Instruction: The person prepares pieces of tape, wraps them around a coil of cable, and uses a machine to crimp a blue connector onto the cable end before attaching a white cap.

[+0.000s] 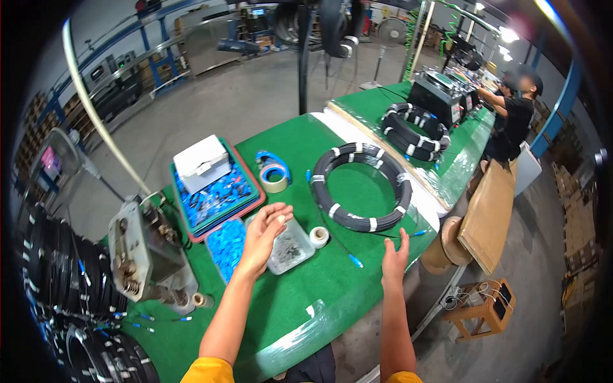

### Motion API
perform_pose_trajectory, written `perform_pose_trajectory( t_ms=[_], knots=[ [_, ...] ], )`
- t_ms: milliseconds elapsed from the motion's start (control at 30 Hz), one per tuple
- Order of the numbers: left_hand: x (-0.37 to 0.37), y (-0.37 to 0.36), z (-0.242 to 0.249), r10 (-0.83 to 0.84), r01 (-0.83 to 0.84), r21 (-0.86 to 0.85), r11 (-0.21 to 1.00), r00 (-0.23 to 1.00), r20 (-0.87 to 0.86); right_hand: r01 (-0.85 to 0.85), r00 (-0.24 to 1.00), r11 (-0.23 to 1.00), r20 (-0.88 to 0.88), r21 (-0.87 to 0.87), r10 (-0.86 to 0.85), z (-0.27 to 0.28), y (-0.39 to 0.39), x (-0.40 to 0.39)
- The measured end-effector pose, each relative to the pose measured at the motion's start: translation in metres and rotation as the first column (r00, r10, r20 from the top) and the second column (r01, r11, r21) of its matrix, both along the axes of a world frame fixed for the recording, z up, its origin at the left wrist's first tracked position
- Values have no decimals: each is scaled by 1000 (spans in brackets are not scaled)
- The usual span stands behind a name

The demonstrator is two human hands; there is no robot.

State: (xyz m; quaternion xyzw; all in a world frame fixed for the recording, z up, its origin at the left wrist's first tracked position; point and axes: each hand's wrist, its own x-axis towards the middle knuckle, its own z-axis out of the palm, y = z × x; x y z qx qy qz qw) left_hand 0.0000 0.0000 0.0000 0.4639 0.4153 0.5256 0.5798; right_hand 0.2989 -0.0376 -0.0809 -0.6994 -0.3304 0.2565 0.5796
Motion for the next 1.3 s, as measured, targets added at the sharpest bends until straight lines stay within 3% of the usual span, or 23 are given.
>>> perform_pose_trajectory(
  t_ms=[67, 100, 233, 367, 433, 567, 700, 767, 800, 867, 900, 967, 1033, 1067, 1100, 1133, 1167, 1233, 1300],
  knots=[
    [-14, -30, -9, 63, -63, -1, 998, 997, 36, -98, 993, 995, -62, 28, 99, -4, -9, -14],
    [-36, -73, -11, 107, -105, -21, 994, 987, 119, -131, 991, 991, -15, 13, 131, 10, -40, -35],
    [-97, -156, -35, 280, -275, -54, 960, 945, 172, -349, 935, 935, 80, 59, 344, 21, -86, -115],
    [-137, -236, -68, 444, -408, -202, 890, 876, 189, -555, 832, 830, 55, 60, 552, 19, -132, -191],
    [-152, -270, -85, 519, -469, -272, 840, 841, 152, -738, 674, 673, 12, 45, 739, 9, -153, -222],
    [-178, -307, -110, 570, -516, -354, 780, 819, 63, -879, 477, 477, -8, -9, 879, -9, -164, -287],
    [-195, -314, -114, 535, -497, -357, 791, 845, 8, -868, 474, 490, 157, -83, 867, 5, -148, -349],
    [-197, -313, -116, 501, -466, -351, 812, 866, 8, -841, 504, 541, 389, 18, 771, 4, -139, -368],
    [-196, -311, -115, 504, -467, -349, 813, 863, 21, -844, 497, 537, 400, 15, 770, 2, -133, -372],
    [-194, -307, -114, 493, -461, -322, 827, 870, 20, -866, 309, 498, 739, -41, 598, -3, -124, -379],
    [-192, -307, -115, 495, -463, -321, 826, 868, 22, -868, 306, 495, 741, -41, 598, -8, -121, -379],
    [-186, -306, -119, 492, -458, -301, 836, 870, 43, -924, 236, 362, 564, -120, 791, -19, -114, -371],
    [-180, -308, -113, 528, -512, -240, 825, 849, 2, -927, 263, 359, 493, -109, 829, -19, -125, -364],
    [-176, -311, -109, 560, -558, -174, 811, 827, -39, -946, 324, 318, 115, 70, 939, -23, -133, -359],
    [-174, -314, -96, 566, -562, -182, 807, 824, -39, -908, 267, 339, -283, 247, 921, -17, -142, -357],
    [-173, -316, -82, 577, -585, -117, 803, 811, -97, -900, 216, 347, -423, 262, 880, -9, -153, -349],
    [-172, -318, -72, 587, -599, -50, 799, 795, -154, -902, 218, 349, -431, 253, 875, 6, -167, -345],
    [-174, -324, -66, 566, -569, -35, 821, 821, -75, -858, 117, 403, -643, 319, 757, 29, -191, -337],
    [-178, -328, -52, 429, -431, 10, 902, 895, -121, -866, 92, 390, -670, 311, 737, 35, -203, -326]
  ],
)
